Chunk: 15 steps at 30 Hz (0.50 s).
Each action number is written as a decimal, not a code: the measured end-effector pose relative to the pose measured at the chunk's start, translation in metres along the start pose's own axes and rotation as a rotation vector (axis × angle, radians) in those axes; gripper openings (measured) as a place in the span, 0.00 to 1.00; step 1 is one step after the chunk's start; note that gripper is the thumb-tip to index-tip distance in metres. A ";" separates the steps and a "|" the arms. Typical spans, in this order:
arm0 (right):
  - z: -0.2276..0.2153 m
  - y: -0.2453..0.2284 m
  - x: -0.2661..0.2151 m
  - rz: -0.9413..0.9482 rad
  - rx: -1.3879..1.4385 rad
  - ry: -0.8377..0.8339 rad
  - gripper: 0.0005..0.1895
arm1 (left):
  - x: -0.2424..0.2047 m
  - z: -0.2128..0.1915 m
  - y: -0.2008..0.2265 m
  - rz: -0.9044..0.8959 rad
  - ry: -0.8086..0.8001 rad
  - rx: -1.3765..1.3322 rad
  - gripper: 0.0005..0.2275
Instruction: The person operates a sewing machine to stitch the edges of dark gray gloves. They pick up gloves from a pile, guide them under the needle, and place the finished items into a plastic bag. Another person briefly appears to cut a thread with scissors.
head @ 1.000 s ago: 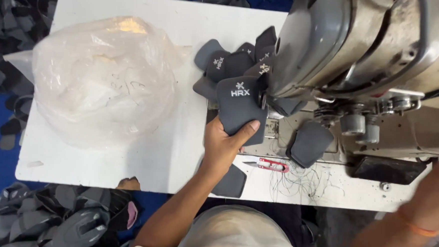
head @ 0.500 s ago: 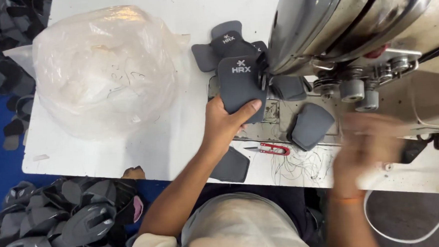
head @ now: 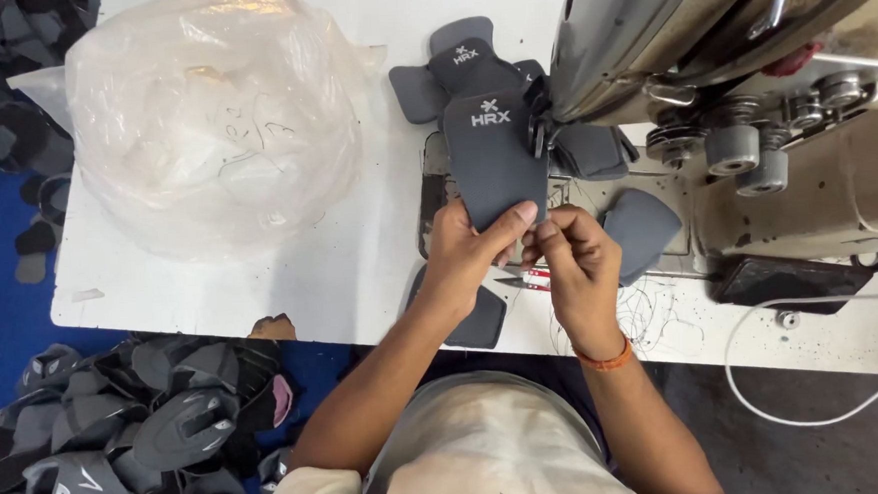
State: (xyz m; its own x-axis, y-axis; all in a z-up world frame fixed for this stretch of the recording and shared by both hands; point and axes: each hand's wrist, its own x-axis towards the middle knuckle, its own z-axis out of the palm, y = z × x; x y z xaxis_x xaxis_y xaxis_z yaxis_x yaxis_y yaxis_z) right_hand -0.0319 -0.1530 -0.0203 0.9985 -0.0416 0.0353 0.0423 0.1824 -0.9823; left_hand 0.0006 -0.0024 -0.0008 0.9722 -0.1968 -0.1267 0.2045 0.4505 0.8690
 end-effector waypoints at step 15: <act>0.001 -0.006 0.031 0.067 -0.048 -0.055 0.13 | 0.028 -0.008 0.004 0.028 0.075 0.068 0.07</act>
State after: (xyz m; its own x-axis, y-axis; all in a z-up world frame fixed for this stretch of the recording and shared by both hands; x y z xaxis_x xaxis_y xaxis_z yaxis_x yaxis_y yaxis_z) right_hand -0.0011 -0.1540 -0.0134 0.9995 0.0237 -0.0222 -0.0252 0.1358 -0.9904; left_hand 0.0300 0.0006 -0.0042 0.9837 -0.1184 -0.1355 0.1718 0.3939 0.9030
